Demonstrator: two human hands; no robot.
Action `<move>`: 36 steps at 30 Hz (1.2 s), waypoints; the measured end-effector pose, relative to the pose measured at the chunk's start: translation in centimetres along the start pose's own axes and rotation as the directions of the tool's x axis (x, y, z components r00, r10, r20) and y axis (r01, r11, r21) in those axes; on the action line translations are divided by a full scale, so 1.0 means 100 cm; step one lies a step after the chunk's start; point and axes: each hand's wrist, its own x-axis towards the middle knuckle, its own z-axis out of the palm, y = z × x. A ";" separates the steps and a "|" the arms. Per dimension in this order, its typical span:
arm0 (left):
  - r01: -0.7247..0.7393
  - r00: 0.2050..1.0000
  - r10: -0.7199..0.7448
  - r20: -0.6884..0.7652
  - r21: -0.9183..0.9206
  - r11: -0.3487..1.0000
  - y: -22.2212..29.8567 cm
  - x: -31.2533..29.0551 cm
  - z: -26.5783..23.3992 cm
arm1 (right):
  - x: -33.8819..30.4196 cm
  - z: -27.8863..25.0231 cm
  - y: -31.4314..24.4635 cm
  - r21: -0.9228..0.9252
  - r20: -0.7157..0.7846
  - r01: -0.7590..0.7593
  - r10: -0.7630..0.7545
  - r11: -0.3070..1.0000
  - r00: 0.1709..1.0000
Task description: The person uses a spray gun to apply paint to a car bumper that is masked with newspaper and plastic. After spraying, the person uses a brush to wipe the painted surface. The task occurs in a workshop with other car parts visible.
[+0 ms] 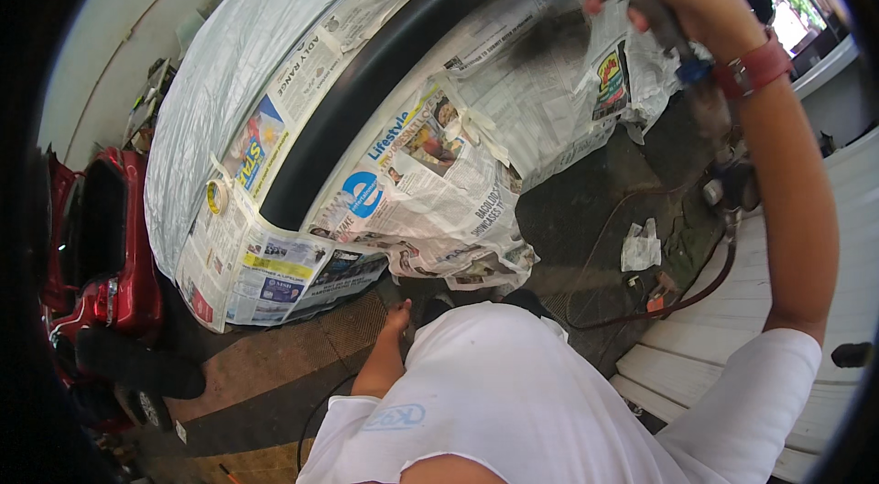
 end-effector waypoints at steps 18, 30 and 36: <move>-0.001 0.999 -0.005 0.047 0.116 0.993 0.023 -0.014 -0.003 | 0.019 0.031 -0.067 -0.042 0.550 0.269 -0.202 0.962 0.810; 0.080 0.993 -0.087 0.084 0.082 0.993 0.035 -0.019 0.003 | 0.072 -0.039 -0.041 -0.239 0.179 0.097 -0.054 0.966 0.982; 0.077 0.994 -0.083 0.078 0.076 0.994 0.030 -0.008 0.012 | 0.121 -0.095 -0.018 -0.203 0.053 0.064 -0.055 0.977 0.997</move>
